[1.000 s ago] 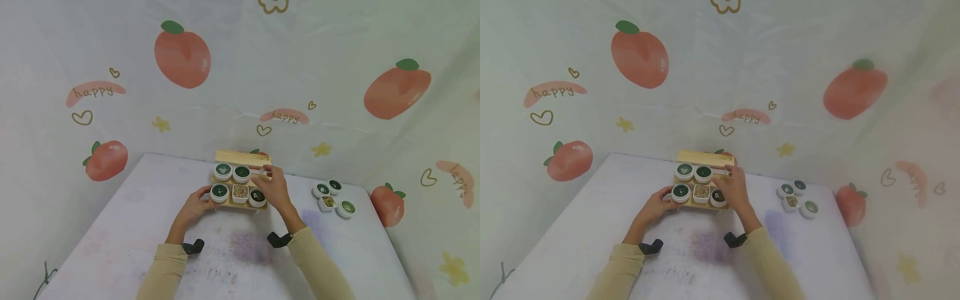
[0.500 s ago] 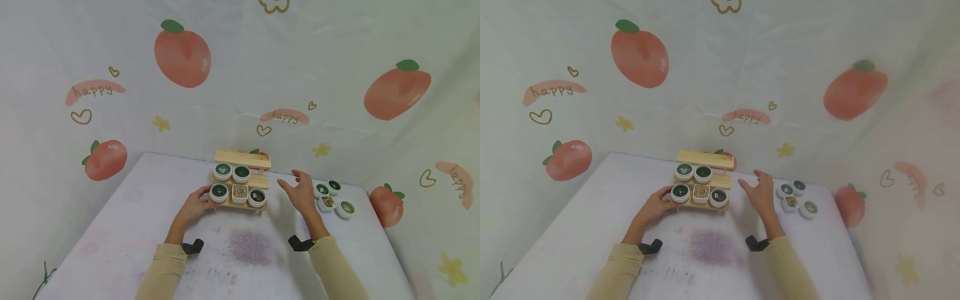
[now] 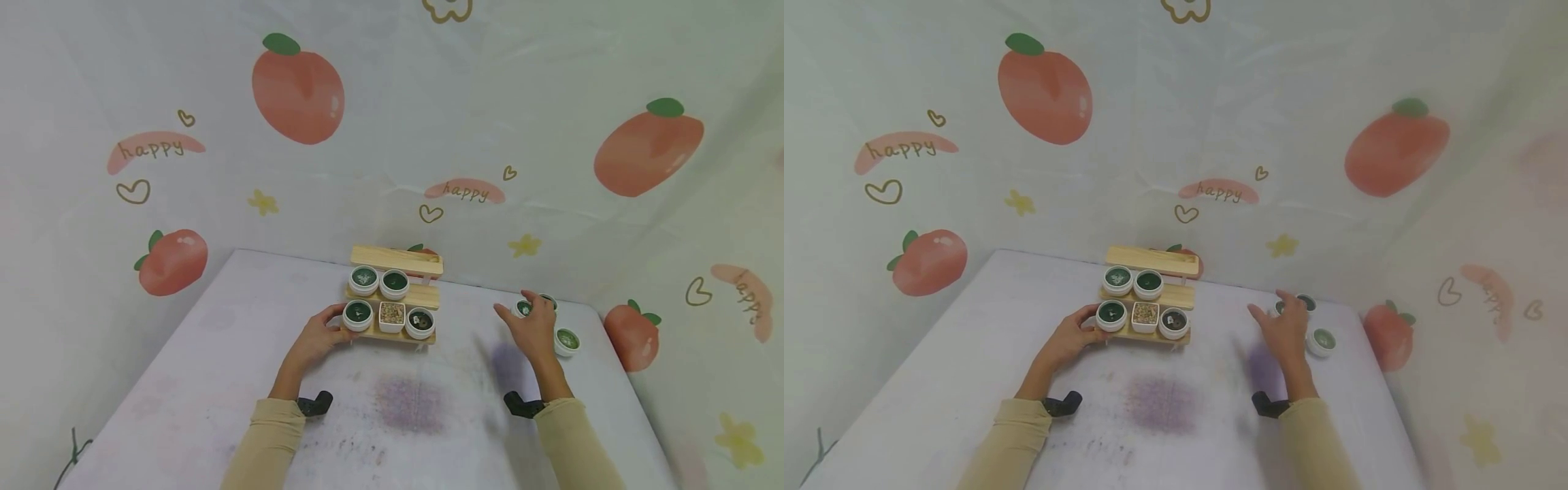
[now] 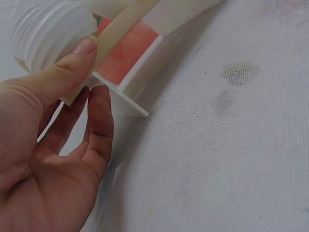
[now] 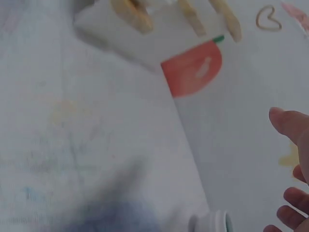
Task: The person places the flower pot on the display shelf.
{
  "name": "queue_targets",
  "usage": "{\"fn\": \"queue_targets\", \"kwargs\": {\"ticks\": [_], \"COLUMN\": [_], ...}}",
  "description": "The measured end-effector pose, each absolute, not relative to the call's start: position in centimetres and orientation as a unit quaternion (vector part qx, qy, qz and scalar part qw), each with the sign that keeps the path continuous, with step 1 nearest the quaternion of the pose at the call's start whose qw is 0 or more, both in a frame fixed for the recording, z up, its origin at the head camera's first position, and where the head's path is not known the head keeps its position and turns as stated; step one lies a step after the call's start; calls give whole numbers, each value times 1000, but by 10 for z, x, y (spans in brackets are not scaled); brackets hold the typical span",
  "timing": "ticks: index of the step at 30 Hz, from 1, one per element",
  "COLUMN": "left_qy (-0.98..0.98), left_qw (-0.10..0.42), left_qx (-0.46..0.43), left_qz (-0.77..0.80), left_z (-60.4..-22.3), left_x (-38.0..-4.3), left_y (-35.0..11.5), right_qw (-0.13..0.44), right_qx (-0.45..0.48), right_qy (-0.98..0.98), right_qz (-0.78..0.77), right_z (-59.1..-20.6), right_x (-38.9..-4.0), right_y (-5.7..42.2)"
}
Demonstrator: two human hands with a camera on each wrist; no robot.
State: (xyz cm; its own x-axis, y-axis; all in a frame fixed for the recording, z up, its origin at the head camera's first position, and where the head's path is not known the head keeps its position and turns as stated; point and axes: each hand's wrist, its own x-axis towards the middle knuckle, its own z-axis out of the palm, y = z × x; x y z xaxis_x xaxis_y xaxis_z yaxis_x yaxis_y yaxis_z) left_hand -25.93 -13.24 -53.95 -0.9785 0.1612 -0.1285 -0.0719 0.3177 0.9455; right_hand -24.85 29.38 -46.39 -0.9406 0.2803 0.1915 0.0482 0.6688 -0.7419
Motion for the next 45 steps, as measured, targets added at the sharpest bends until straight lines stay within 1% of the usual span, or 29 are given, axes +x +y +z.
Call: {"fn": "queue_targets", "kwargs": {"ticks": [8, 14, 19, 22, 30, 37, 45], "left_qy": [798, 802, 799, 798, 798, 801, 799], "left_qw": [102, 100, 104, 104, 106, 106, 104], "left_qx": [28, 25, 20, 23, 24, 25, 28], "left_qz": [593, 588, 591, 593, 594, 589, 591], "left_z": [-539, -539, -541, -543, -544, -544, -542], "left_x": [-260, -260, -261, -261, -262, -261, -261], "left_y": [-133, -131, -132, -133, -134, -132, -133], "right_qw": [132, 132, 116, 111, 121, 113, 81], "right_qx": [-143, -171, -195, -199, -192, -193, -191], "right_qy": [-906, -908, -904, -904, -906, -917, -929], "right_qz": [376, 359, 361, 361, 357, 331, 308], "right_z": [-478, -486, -491, -495, -501, -506, -513], "right_x": [-238, -236, -237, -237, -237, -238, -242], "right_y": [321, 329, 332, 333, 335, 337, 340]}}
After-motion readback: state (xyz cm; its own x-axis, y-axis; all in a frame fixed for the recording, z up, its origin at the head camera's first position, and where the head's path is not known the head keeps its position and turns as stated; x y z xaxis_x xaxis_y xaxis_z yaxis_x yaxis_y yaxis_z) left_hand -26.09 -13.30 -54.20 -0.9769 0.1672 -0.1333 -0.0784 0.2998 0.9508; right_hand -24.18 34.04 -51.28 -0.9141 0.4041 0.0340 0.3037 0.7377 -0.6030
